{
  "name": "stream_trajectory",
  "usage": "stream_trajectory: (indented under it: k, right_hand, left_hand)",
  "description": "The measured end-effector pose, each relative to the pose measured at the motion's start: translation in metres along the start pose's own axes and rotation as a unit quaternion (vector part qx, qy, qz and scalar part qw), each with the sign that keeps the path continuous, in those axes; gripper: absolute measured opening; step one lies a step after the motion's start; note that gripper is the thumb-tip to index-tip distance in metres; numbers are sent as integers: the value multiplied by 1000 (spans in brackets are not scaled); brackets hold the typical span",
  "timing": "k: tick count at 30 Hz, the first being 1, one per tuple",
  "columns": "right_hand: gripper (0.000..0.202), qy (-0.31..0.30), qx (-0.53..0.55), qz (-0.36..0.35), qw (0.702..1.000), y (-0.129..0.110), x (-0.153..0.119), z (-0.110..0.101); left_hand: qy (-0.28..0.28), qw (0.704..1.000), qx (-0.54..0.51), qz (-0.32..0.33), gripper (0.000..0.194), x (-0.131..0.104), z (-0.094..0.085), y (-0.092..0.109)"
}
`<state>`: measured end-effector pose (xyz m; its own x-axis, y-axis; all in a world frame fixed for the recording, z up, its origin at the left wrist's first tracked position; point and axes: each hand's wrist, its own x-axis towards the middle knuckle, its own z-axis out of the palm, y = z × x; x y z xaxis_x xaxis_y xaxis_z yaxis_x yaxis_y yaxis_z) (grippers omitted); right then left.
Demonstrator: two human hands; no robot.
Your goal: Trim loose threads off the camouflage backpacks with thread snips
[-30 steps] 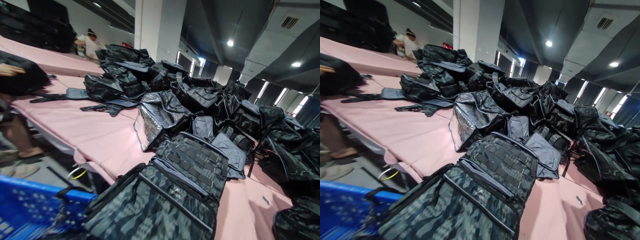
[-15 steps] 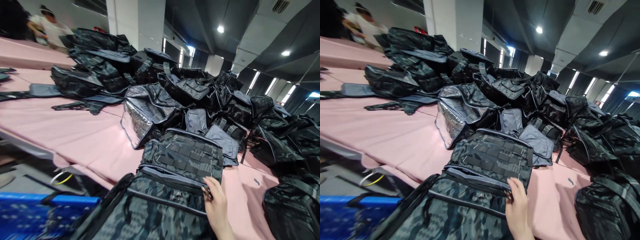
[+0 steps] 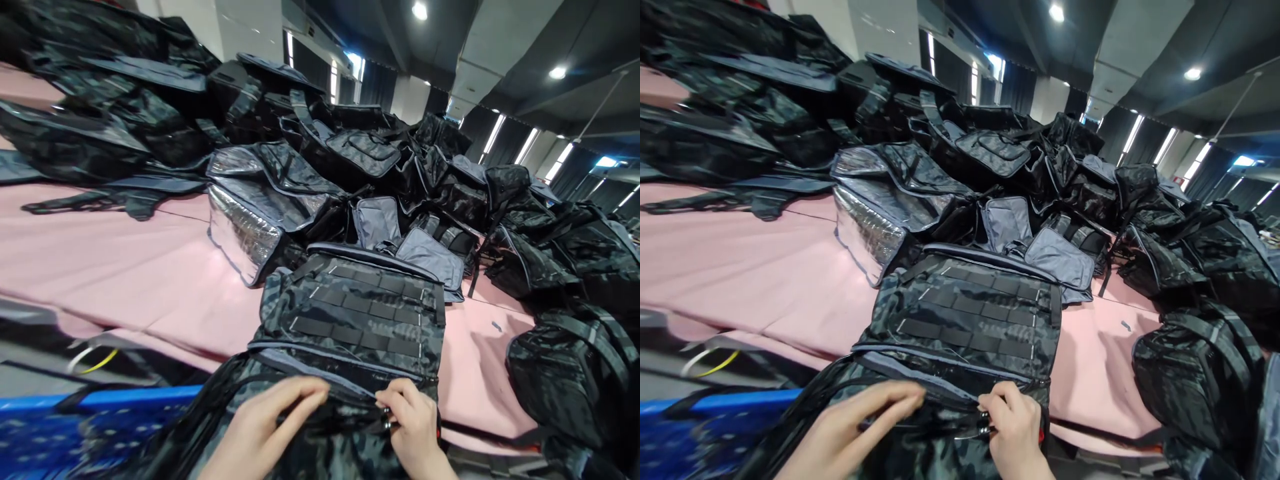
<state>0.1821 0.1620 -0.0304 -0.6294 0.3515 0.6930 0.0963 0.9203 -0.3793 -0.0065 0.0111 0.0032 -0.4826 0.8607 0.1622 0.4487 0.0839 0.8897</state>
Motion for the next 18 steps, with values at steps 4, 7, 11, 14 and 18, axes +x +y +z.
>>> stream_trajectory:
  k: [4,7,11,14,18]
  right_hand:
    - [34,-12,2,9,1000,-5,-6,-11]
    - [38,-34,1,21,999,-4,-9,-15]
    - [40,-49,0,27,998,-1,-10,-14]
    - [40,-60,2,29,998,1,-10,-14]
    - [38,-75,-21,24,997,0,-12,-15]
  left_hand:
    - [72,953,207,210,23,45,13,2]
    - [20,917,311,248,24,64,26,6]
    - [0,921,294,256,21,68,37,11]
    - [61,949,181,252,20,55,35,12]
    - [180,966,63,177,16,18,8,10]
